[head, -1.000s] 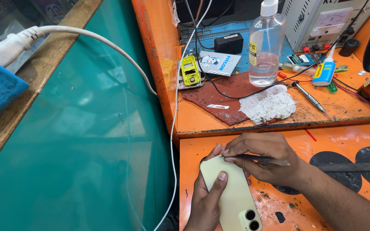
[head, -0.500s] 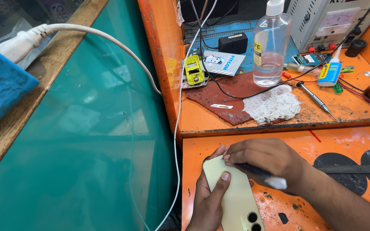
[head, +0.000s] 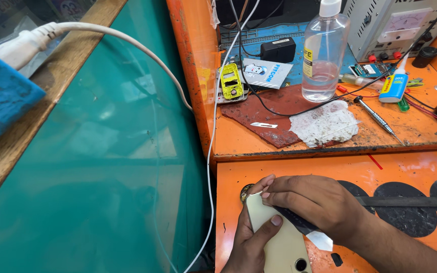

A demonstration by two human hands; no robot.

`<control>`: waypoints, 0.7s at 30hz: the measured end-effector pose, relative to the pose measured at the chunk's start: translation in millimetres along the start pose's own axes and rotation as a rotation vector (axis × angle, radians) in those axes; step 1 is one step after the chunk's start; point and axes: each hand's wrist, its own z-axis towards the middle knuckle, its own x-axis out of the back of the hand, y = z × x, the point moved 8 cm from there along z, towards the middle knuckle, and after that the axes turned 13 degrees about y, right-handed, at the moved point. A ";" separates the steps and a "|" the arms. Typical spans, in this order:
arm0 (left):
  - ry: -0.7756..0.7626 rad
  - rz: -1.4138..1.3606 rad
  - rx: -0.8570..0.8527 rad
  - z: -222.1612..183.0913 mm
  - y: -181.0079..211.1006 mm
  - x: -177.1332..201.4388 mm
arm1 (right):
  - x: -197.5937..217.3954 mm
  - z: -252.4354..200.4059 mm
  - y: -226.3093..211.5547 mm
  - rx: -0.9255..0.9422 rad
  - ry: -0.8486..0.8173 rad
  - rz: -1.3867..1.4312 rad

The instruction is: The person disassembles a mobile phone by using a pry tool to separate the back casing and a screwdriver to remove internal screws from the device.

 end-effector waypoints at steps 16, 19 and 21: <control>-0.092 0.079 -0.075 -4.3 8.8 -5.4 | -3.9 -1.9 -1.2 -0.010 -0.023 -0.016; -0.089 0.074 -0.064 -4.2 9.0 -5.8 | -5.0 -1.5 -1.4 -0.019 -0.033 -0.015; -0.085 0.082 -0.054 -3.3 9.4 -6.4 | -5.3 -0.7 -0.8 -0.019 -0.036 -0.012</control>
